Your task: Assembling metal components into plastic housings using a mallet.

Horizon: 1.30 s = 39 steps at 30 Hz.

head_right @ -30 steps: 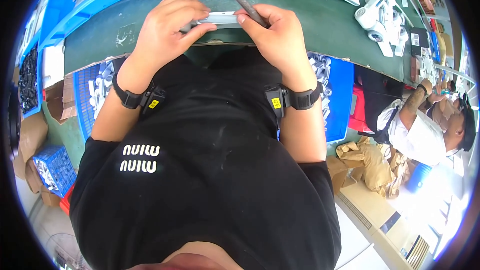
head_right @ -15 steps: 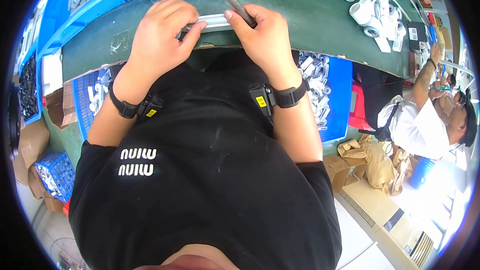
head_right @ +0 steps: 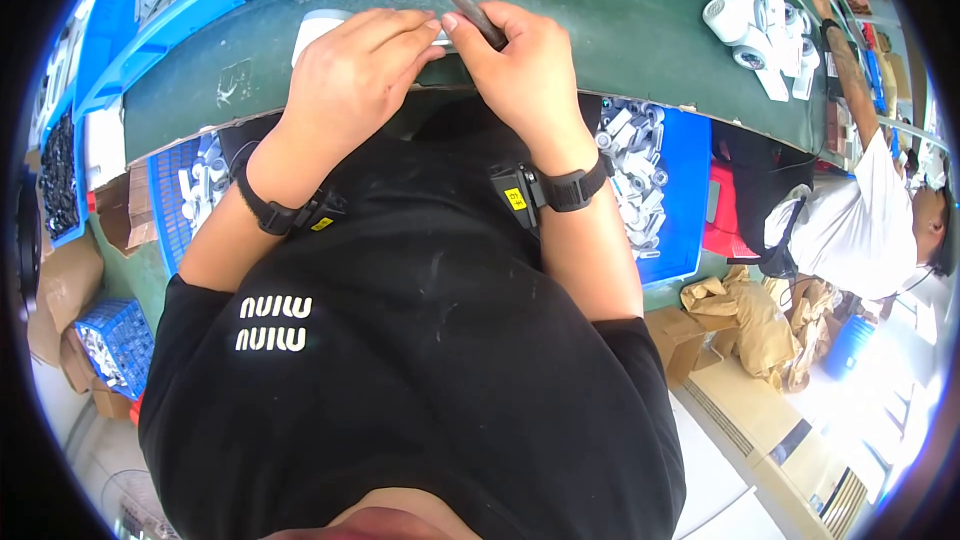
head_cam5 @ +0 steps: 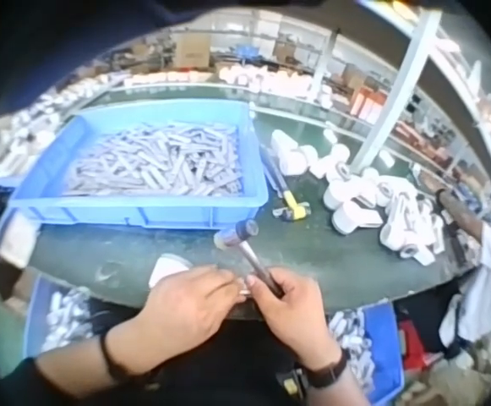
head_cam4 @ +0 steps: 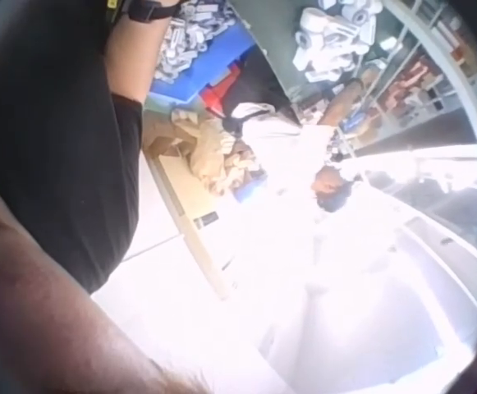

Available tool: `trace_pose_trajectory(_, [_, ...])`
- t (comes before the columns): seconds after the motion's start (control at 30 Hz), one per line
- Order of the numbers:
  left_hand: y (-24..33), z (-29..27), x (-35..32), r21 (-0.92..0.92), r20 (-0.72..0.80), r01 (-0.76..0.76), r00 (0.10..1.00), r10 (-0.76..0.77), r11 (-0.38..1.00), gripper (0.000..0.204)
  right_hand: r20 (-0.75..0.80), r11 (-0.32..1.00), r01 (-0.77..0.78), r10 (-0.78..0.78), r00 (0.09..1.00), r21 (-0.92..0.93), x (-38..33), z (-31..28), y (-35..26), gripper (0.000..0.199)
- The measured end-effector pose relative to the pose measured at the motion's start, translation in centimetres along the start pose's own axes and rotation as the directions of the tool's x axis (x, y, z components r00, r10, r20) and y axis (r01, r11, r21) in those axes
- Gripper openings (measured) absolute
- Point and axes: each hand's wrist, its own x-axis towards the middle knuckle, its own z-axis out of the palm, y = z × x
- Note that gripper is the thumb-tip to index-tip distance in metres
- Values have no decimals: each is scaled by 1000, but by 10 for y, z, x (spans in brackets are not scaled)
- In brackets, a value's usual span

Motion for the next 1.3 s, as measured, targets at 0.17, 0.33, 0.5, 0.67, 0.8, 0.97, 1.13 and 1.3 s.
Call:
trace_pose_trajectory(0.17, [2,2,3,26,-10,-3,1000,3,1000,10,13,999,-45,45,999,-23,0,0,-1,33])
trace_pose_trajectory(0.33, [2,7,3,2,-69,1,998,-1,1000,13,-5,990,42,-42,999,136,-17,-11,-2,24])
trace_pose_trajectory(0.5, [2,1,2,12,-34,20,999,-19,1000,10,-124,932,143,-107,986,332,-62,-50,-8,42])
trace_pose_trajectory(0.67, [4,5,4,27,-35,24,999,-23,999,8,-205,972,230,-235,950,-44,-83,-51,14,45])
trace_pose_trajectory(0.8, [1,8,1,21,-84,23,996,-21,1000,14,-16,971,107,-113,993,-214,-82,-56,5,47])
trace_pose_trajectory(0.97, [3,8,4,28,-95,-5,995,8,1000,14,-321,963,264,-232,918,60,-87,-42,9,46])
trace_pose_trajectory(1.13, [4,-2,1,-30,12,89,996,-88,996,14,66,940,138,-123,990,-311,-74,-51,-1,44])
trace_pose_trajectory(1.3, [5,-14,8,29,179,90,979,-94,995,20,-214,966,40,15,977,254,-82,-49,8,44])
